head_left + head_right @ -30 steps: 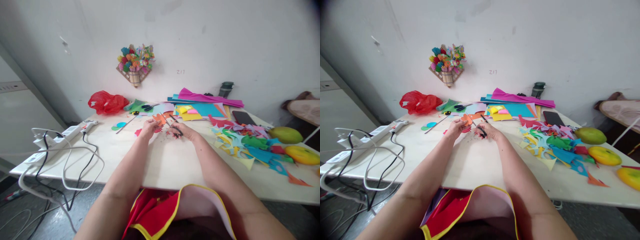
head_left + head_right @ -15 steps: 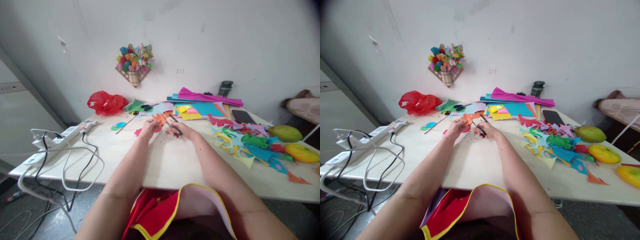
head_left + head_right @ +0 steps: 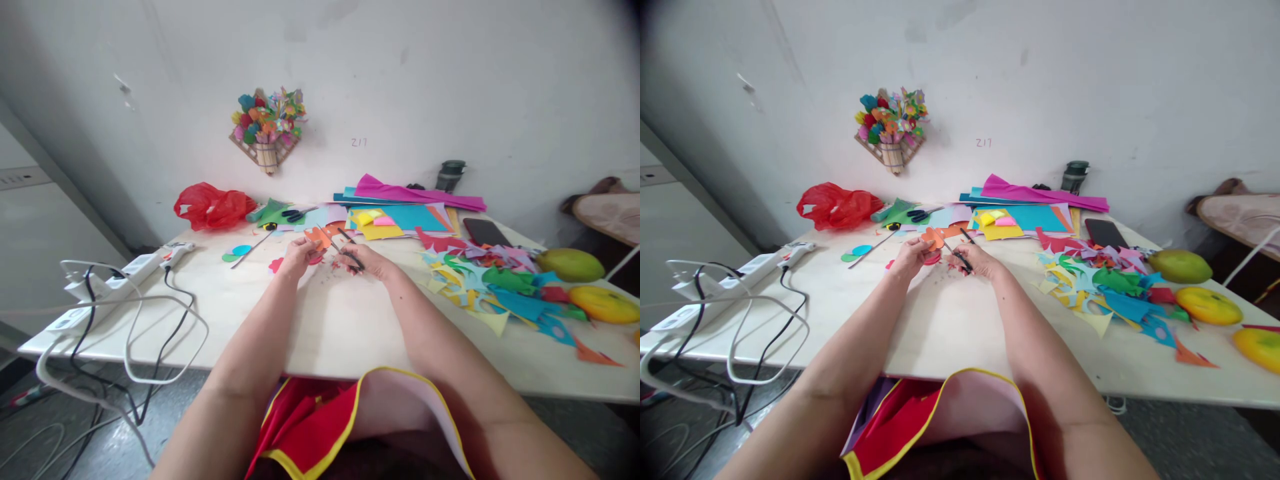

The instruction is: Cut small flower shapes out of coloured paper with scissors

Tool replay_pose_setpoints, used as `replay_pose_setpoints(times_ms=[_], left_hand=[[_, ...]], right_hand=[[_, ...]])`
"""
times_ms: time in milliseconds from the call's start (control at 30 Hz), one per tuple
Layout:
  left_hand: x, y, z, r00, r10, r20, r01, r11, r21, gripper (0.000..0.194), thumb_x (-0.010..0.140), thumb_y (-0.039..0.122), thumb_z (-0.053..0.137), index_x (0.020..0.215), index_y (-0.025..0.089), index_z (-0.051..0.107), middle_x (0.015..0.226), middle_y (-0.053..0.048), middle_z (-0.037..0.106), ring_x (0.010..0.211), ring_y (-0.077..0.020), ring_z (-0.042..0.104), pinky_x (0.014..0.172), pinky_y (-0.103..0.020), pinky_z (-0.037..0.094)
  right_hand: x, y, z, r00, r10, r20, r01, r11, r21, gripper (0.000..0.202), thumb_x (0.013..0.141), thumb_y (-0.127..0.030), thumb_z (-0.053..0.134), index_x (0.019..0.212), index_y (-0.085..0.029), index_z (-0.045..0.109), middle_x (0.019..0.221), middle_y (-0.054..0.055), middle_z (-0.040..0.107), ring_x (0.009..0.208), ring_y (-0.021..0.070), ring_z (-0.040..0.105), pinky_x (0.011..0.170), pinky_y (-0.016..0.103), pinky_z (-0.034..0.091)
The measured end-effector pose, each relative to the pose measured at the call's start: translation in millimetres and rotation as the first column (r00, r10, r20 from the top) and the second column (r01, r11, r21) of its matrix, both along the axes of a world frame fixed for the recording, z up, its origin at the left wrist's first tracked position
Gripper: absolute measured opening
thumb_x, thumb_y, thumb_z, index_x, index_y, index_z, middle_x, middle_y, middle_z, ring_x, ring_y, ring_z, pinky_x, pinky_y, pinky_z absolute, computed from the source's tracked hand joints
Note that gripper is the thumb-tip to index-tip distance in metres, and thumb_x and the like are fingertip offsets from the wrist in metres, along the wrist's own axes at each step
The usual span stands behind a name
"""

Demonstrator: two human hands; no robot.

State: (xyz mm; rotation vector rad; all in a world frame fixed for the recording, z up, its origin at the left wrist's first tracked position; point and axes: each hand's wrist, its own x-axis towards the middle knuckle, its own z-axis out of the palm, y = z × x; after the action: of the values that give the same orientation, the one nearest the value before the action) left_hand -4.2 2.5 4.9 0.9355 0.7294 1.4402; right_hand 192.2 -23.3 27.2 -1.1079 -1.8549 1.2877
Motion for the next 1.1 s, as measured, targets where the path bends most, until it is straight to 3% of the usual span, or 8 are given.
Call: replay_pose_setpoints(times_ms=[400,867,1100], left_hand=[[-1,2,-2.2,1.000,-0.007,0.022,0.007,1.000,0.002,0.030,0.054,0.014,0.085,0.061,0.014,0.056,0.065,-0.003,0.067,0.064,-0.0142,0.067,0.081,-0.036,0.059],[-2,2,-1.9,0.998,-0.044,0.034,0.045,0.998,-0.036,0.018,0.064,0.009,0.076,0.079,0.011,0.066,0.079,-0.008,0.074,0.072,-0.0179,0.072,0.084,-0.036,0.058],[-2,2,-2.9,0.996,-0.085,0.029,0.086,0.996,-0.039,0.021,0.061,0.011,0.076,0.079,0.012,0.065,0.080,-0.009,0.075,0.071,-0.0196,0.073,0.081,-0.034,0.058]], right_hand=[[-7,-11,12.1,0.999,-0.046,-0.027,0.044,0.996,-0.075,0.023,0.078,-0.028,0.075,0.073,-0.020,0.054,0.049,-0.006,0.052,0.044,0.0075,0.045,0.041,0.019,0.035],[-9,-7,7.3,0.992,-0.104,-0.066,0.099,0.993,-0.067,0.010,0.081,-0.020,0.068,0.076,-0.018,0.059,0.048,-0.006,0.055,0.041,0.0074,0.047,0.039,0.017,0.035],[-6,-5,3.9,0.990,-0.095,-0.104,0.088,0.993,-0.072,0.011,0.079,-0.023,0.069,0.077,-0.018,0.060,0.049,-0.005,0.055,0.041,0.0079,0.047,0.039,0.017,0.035]])
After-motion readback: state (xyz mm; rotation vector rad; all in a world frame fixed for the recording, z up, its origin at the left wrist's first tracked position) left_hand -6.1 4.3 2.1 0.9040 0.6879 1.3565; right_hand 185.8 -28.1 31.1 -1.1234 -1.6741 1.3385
